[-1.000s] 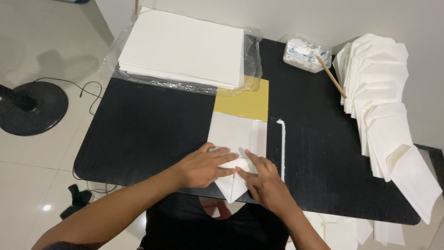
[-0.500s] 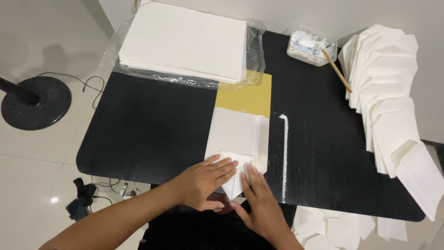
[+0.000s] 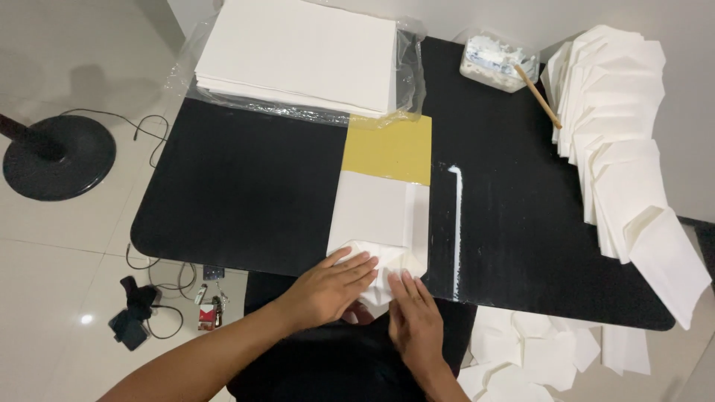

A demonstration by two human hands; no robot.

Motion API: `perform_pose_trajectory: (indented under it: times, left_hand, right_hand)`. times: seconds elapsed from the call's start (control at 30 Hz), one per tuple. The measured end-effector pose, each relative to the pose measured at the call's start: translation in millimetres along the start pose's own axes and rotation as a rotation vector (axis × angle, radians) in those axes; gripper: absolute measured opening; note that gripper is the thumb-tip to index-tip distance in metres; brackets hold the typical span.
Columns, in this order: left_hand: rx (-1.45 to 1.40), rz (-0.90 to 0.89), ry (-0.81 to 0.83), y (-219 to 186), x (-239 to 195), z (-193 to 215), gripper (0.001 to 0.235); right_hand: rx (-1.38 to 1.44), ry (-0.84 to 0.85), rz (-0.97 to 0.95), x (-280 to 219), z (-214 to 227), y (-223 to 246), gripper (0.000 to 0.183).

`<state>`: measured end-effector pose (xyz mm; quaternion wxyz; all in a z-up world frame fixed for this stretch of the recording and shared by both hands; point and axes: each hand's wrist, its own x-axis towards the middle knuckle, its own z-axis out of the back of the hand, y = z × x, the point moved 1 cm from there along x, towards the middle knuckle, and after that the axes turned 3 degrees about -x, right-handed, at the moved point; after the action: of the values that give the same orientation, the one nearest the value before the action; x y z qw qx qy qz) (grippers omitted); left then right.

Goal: The person applies glue to a white sheet of paper using a brush, then folds the paper over a yellow rectangular block to adhere it. They smooth the paper with their hands and continue applying glue to the edges before folding and pressing the paper around the block.

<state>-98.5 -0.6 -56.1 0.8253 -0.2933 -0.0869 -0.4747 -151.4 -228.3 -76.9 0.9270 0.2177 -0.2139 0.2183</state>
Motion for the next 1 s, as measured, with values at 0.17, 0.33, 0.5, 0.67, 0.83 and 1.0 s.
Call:
perform_pose_trajectory:
  times: [0.17, 0.33, 0.5, 0.67, 0.83, 1.0]
  left_hand:
    - [-0.294, 0.171, -0.086, 0, 7, 7, 0.021]
    - [-0.226, 0.160, -0.148, -6, 10, 4, 0.028]
    - [-0.151, 0.302, -0.277, -8, 18, -1, 0.018]
    - [-0.216, 0.396, -0.257, -3, 25, 0, 0.015]
    - [-0.240, 0.484, -0.235, 6, 33, -2, 0.015]
    - [-0.290, 0.502, -0.167, 19, 41, -2, 0.016]
  right_hand:
    - [0.121, -0.043, -0.122, 14, 9, 6, 0.034]
    - [0.160, -0.120, -0.196, 14, 6, 13, 0.028]
    - [0.203, -0.257, -0.339, 23, 3, 19, 0.041]
    - [0.173, -0.087, -0.485, 41, 6, 15, 0.041]
    - [0.160, -0.009, -0.494, 55, 3, 4, 0.056]
    - [0.200, 0.124, -0.623, 76, 9, 5, 0.060]
